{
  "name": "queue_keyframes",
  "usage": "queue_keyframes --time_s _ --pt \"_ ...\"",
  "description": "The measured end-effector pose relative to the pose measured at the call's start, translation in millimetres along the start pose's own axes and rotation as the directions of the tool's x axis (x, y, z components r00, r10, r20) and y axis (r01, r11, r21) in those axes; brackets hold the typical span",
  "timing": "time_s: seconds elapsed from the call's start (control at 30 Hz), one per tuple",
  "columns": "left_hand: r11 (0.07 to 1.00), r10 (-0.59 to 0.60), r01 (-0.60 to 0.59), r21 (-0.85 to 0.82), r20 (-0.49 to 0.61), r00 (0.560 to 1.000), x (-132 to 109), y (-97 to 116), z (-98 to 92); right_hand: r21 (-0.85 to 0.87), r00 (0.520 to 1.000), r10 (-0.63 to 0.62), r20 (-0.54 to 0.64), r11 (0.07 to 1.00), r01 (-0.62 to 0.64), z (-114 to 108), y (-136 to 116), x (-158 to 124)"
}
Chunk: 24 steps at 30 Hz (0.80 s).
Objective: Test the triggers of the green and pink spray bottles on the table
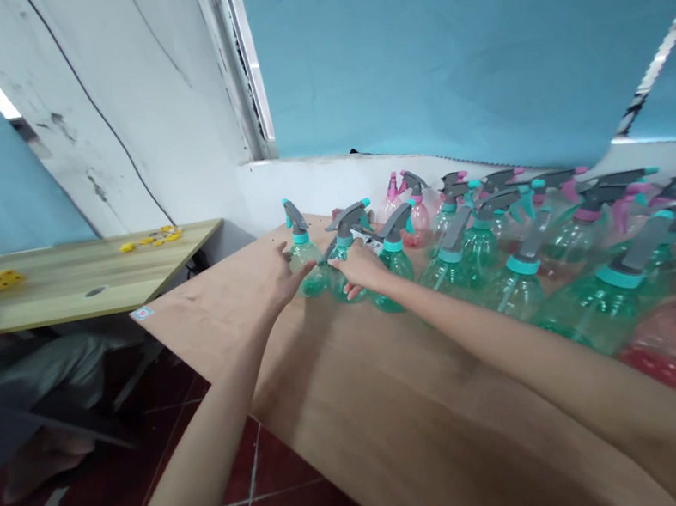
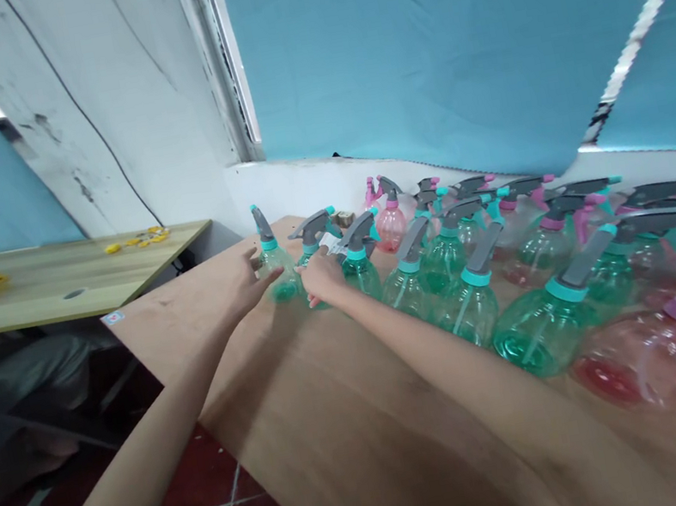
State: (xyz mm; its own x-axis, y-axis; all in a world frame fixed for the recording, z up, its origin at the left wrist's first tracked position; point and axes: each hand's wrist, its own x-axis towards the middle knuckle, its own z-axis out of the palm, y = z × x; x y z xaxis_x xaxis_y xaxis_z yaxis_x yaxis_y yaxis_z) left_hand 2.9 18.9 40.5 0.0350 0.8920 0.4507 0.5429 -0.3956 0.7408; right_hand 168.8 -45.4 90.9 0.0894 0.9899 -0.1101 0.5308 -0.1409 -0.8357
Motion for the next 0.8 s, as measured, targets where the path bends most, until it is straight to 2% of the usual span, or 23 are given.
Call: queue_keyframes --time_s 0.13,0.33,0.43,0.53,0.6,0.67,0.7,0.73,0.8 --pt "1.0 -0.006 0.006 0.007 0.019 1.0 -1.1 5.9 -1.2 -0.044 0.997 -0.041 0.068 0.998 0.044 -1.4 -0.1 -9.4" --pt "0.998 -0.057 0.058 0.039 -0.011 0.998 -8.4 14.8 -9.0 -0.13 0.964 -0.198 0.175 0.966 0.222 -15.1 15.5 -35.5" --pt "0.997 -0.07 0.071 0.032 -0.042 0.997 -24.4 25.8 -17.0 -0.145 0.929 -0.285 0.235 0.935 0.323 -29.3 28.0 -54.5" --pt "0.999 -0.034 0.034 -0.004 -0.042 0.999 -54.4 43.1 -22.5 -0.118 0.873 -0.367 0.322 0.899 0.422 -47.0 42.2 -76.5" --pt "0.999 0.005 -0.003 -0.054 0.04 0.999 -80.4 56.5 -22.0 -0.109 0.837 -0.399 0.375 0.877 0.467 -60.9 52.1 -92.1" --pt "0.994 0.039 -0.017 -0.104 0.217 0.975 -106.9 70.3 -18.2 -0.11 0.807 -0.422 0.414 0.857 0.504 -76.1 61.8 -107.6" --pt "0.992 0.064 -0.026 -0.125 0.311 0.948 -119.0 77.6 -15.4 -0.11 0.793 -0.435 0.428 0.845 0.523 -83.9 66.7 -115.1" --pt "0.988 0.094 -0.03 -0.15 0.437 0.894 -129.6 85.2 -12.2 -0.109 0.77 -0.458 0.443 0.825 0.554 -91.7 71.6 -122.3" --pt "0.984 0.121 -0.017 -0.179 0.586 0.802 -145.8 102.1 -5.2 -0.132 0.725 -0.509 0.463 0.77 0.625 -106.6 81.9 -135.5"
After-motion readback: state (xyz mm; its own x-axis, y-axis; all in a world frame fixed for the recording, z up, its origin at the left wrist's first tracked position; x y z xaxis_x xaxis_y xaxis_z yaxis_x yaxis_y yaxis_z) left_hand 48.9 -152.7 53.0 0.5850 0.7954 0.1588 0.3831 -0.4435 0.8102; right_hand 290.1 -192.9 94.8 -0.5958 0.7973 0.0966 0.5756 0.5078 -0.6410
